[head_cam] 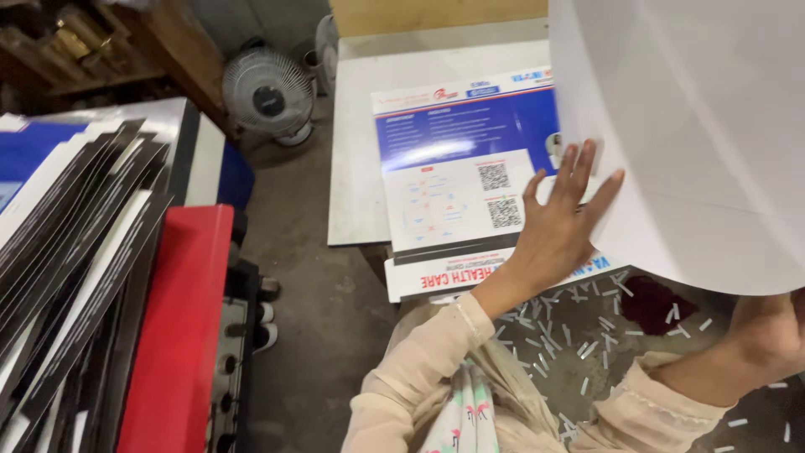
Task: The person inserts a white folded paper into a printed brochure sleeve labeled 'VAJNI HEALTH CARE' and places the completed unit onto a stack. This process is repeated multiple times, with the person picking up a new sleeve and paper, inserting the paper, and stacking the result.
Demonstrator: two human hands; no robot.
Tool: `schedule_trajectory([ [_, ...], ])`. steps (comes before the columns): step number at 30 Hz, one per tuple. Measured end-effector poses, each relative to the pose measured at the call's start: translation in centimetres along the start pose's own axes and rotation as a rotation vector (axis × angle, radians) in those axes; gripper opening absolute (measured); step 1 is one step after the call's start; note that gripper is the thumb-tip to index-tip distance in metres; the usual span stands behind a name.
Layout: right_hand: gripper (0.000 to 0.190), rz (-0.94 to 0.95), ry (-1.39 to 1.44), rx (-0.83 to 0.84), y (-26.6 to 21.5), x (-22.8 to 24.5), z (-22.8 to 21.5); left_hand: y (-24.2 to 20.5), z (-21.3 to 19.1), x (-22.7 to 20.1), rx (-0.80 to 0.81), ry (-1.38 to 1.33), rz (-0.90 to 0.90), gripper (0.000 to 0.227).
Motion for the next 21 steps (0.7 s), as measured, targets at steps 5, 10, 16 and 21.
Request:
schedule_trajectory([
  [5,0.023,-0.053,0.05,-0.013,-1.2,0.7,0.3,5.0,-4.1,-0.6,-0.272,0.137,0.278,0.041],
  [10,0.025,-0.093,0.017,0.087,-0.6,-3.7,0.1,4.2,-8.5,4.7,-0.006,0.33,0.355,0.041],
  [16,0.029,0.242,-0.992,0.387,-0.3,-14.0,-1.8,-6.3,-12.0,14.9,0.348,0.285,-0.123,0.052],
  [21,0.059,-0.69,-1.931,0.751,-2.9,-12.1,4.3,-10.5,-10.7,18.7,0.474,0.122,-0.278,0.05],
])
Point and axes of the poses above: each hand's wrist, its own y-axis towards the middle knuckle, its own z-axis out of the palm, x = y × z, the point moved 4 cm from there along y, towards the middle knuckle, and after that the axes turned 1 degree about -y, right-handed, at the moved point
